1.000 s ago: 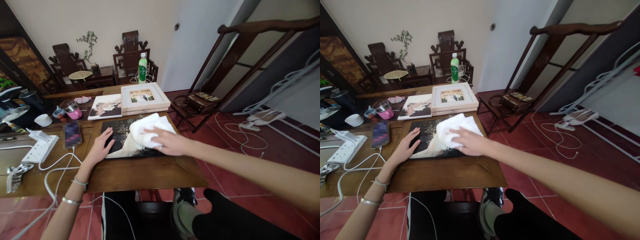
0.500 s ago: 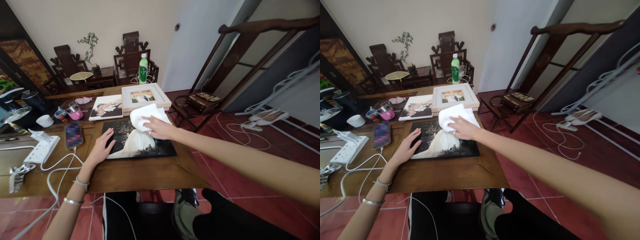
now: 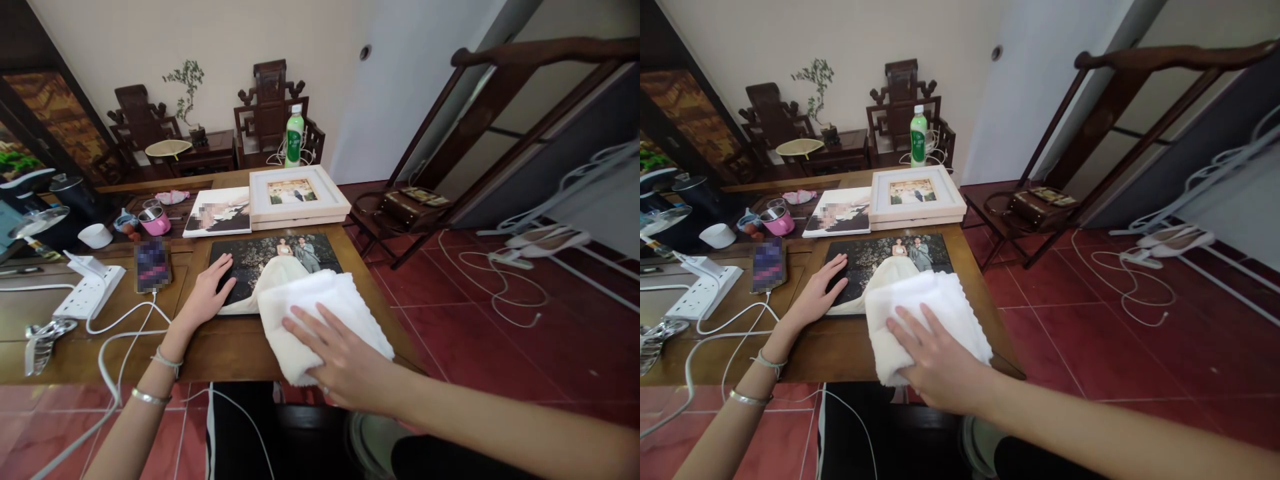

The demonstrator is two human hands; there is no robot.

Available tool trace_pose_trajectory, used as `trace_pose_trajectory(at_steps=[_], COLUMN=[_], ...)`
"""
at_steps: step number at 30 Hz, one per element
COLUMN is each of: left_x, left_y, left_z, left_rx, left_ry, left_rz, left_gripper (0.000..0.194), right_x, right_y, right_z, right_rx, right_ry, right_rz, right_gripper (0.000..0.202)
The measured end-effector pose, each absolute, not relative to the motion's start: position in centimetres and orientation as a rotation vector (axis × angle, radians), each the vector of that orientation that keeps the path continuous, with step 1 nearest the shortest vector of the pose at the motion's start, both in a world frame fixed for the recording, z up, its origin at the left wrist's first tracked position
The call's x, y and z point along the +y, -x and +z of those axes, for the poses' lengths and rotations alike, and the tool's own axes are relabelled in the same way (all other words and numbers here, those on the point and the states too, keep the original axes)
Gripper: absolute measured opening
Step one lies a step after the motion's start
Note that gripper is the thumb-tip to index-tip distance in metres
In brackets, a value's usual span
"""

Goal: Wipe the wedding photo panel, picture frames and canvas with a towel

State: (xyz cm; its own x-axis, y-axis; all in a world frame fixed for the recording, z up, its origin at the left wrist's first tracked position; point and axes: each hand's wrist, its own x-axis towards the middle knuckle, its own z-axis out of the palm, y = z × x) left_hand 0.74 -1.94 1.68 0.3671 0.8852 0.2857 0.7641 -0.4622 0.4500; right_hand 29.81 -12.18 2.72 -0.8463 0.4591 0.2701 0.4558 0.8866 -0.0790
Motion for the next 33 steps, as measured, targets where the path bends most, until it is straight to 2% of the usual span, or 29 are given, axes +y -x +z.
trace_pose_trajectory(at_steps=[8, 14, 19, 25, 33], left_x=[-1.9, -1.9, -1.8, -1.8, -1.5], left_y=[-0.6, -0.6, -0.6, -0.5, -0.2], left_z=[1.5, 1.4, 1.5, 1.3, 0.8], left_rx=[1.463, 1.462, 1.450, 1.477, 1.514], left_ry=[-2.386, -2.385, -2.386, -2.349, -2.345], left_rz=[0.738, 0.739, 0.753, 0.786, 0.728], left_gripper=[0.048, 0.047, 0.048, 0.051, 0.051], right_x=[-4.1, 3.5, 5.8, 3.0, -7.5], right_y=[-29.6, -28.9, -28.4, -28.0, -27.6], right_z=[4.8, 5.1, 5.0, 4.6, 3.9], right_rx=[-2.863, -2.805, -2.728, -2.754, -2.827], right_ry=[0.781, 0.865, 0.953, 0.981, 0.914], right_rz=[0.119, 0.081, 0.060, 0.074, 0.234], right_gripper=[0.025, 0.022, 0.023, 0.028, 0.027])
